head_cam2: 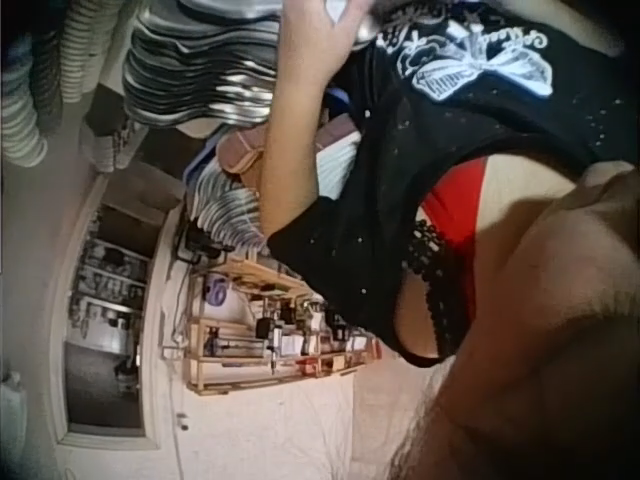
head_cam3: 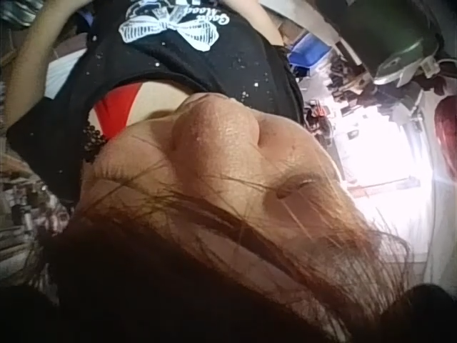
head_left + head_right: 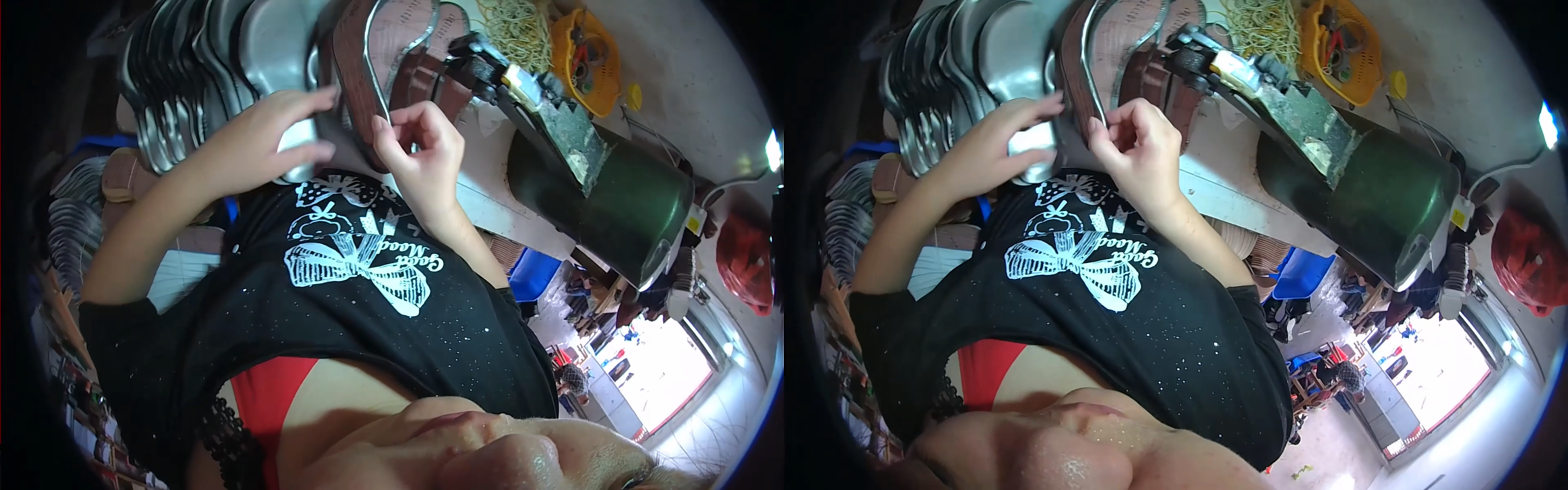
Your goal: Assembling shoe insoles by aligning and pressing layers together at a workbench.
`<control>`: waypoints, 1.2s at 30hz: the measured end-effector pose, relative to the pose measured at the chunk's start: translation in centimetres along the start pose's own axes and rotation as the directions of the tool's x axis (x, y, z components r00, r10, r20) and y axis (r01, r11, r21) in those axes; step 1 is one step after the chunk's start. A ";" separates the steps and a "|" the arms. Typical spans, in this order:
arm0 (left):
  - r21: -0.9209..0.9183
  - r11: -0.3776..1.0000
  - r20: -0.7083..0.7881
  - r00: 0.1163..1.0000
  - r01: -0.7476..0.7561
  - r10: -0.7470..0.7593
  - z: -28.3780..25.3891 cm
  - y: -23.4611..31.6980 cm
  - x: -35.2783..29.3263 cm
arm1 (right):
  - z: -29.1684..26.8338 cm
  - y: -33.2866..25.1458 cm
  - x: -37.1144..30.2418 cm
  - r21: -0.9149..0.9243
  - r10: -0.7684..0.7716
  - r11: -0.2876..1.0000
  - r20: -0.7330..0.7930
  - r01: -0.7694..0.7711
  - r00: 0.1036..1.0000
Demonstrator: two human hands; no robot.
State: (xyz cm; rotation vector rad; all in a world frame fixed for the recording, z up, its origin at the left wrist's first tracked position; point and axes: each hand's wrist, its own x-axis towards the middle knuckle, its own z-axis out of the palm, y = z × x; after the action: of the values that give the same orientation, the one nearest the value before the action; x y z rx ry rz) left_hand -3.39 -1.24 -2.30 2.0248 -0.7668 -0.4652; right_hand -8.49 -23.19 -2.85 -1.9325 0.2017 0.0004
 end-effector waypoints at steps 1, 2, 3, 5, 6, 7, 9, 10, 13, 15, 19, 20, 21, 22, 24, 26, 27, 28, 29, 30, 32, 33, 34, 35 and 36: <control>-0.387 0.875 0.095 0.956 0.292 -0.278 0.4 0.1 0.3 | 0.1 -0.6 -0.4 0.016 -0.091 0.996 -0.013 0.091 0.996; -0.578 0.731 0.127 0.925 0.363 -0.358 0.4 0.5 1.0 | 0.3 -0.9 -0.6 -0.044 -0.203 0.978 -0.024 0.202 0.979; -0.737 0.541 0.171 0.887 0.404 -0.430 0.4 0.7 1.5 | 0.5 -1.1 -1.0 -0.025 -0.197 0.980 -0.016 0.196 0.980; -0.832 0.371 0.229 0.864 0.413 -0.448 0.9 0.6 1.7 | 0.7 -1.4 -1.7 -0.037 -0.307 0.951 0.039 0.308 0.951; -0.861 0.337 0.199 0.864 0.380 -0.463 1.3 0.7 1.8 | 0.7 -1.5 -1.7 -0.059 -0.410 0.909 0.044 0.412 0.911; -0.888 0.304 0.170 0.861 0.344 -0.479 1.6 0.8 1.8 | 0.8 -1.3 -1.8 -0.044 -0.403 0.913 0.045 0.404 0.914; -0.901 0.295 0.164 0.879 0.318 -0.447 1.6 1.1 1.9 | 0.7 -1.2 -2.0 0.029 -0.436 0.900 0.015 0.436 0.900; -0.888 0.368 0.108 0.904 0.274 -0.414 1.7 1.1 1.8 | 0.7 -1.1 -2.1 0.063 -0.451 0.890 -0.001 0.451 0.892; -0.855 0.462 0.065 0.934 0.234 -0.352 1.4 1.1 2.0 | 0.5 -0.9 -2.1 0.096 -0.474 0.877 0.011 0.470 0.881; -0.823 0.549 -0.015 0.960 0.147 -0.280 1.3 1.6 2.2 | 0.6 -0.9 -2.1 0.097 -0.460 0.883 -0.001 0.458 0.888; -0.839 0.521 0.026 0.969 0.154 -0.245 1.2 1.6 2.3 | 0.5 -0.9 -2.3 0.092 -0.464 0.883 0.010 0.461 0.886; -0.830 0.540 0.018 0.974 0.140 -0.226 1.3 1.3 2.2 | 0.5 -1.0 -2.4 0.088 -0.453 0.889 0.009 0.450 0.892; -0.820 0.558 0.009 0.978 0.126 -0.207 1.4 1.2 2.1 | 0.6 -0.8 -2.4 0.087 -0.453 0.888 0.008 0.451 0.891; -0.820 0.558 0.009 0.978 0.125 -0.206 1.2 1.3 2.0 | 0.9 -0.3 -2.4 0.060 -0.401 0.913 -0.038 0.403 0.915; -0.801 0.551 0.130 0.967 0.234 -0.221 0.6 1.4 2.2 | 1.0 0.3 -2.2 0.060 -0.319 0.944 -0.085 0.324 0.944; -0.801 0.530 0.166 0.953 0.280 -0.253 0.4 1.4 2.2 | 0.8 0.1 -2.6 0.048 -0.334 0.940 -0.064 0.337 0.941; -0.798 0.505 0.204 0.937 0.328 -0.285 0.4 1.4 2.1 | 0.7 0.0 -2.7 0.037 -0.346 0.937 -0.042 0.347 0.937; -0.799 0.504 0.204 0.936 0.328 -0.286 0.5 1.7 2.0 | 0.7 -0.2 -2.7 0.037 -0.345 0.937 -0.041 0.346 0.938; -0.812 0.529 0.136 0.961 0.247 -0.241 0.6 2.1 2.1 | 0.6 -0.5 -2.5 0.066 -0.365 0.929 -0.009 0.365 0.931; -0.819 0.549 0.067 0.979 0.165 -0.194 0.7 2.4 2.0 | 0.6 -0.8 -2.4 0.095 -0.385 0.919 0.022 0.382 0.923; -0.781 0.601 0.065 0.980 0.168 -0.189 0.5 3.2 1.9 | 0.4 -1.0 -2.5 0.115 -0.395 0.915 0.057 0.387 0.917; -0.740 0.651 0.063 0.981 0.170 -0.184 0.3 3.6 1.8 | 0.2 -1.2 -2.5 0.136 -0.406 0.910 0.091 0.392 0.909; -0.740 0.650 0.064 0.981 0.170 -0.184 0.3 3.9 1.8 | 0.0 -1.4 -2.5 0.135 -0.405 0.910 0.090 0.391 0.910; -0.729 0.667 0.047 0.983 0.154 -0.175 0.3 4.1 1.7 | -0.1 -1.7 -2.6 0.153 -0.376 0.920 0.099 0.360 0.921; -0.717 0.683 0.031 0.986 0.137 -0.165 0.3 4.3 1.7 | -0.3 -1.9 -2.6 0.170 -0.349 0.929 0.108 0.328 0.931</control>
State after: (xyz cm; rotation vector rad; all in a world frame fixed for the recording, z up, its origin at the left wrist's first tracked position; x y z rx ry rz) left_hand -3.82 -4.32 1.16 1.3378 -0.2997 -0.6961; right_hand -10.81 -22.43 -0.69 -1.7876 -0.2214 -0.1099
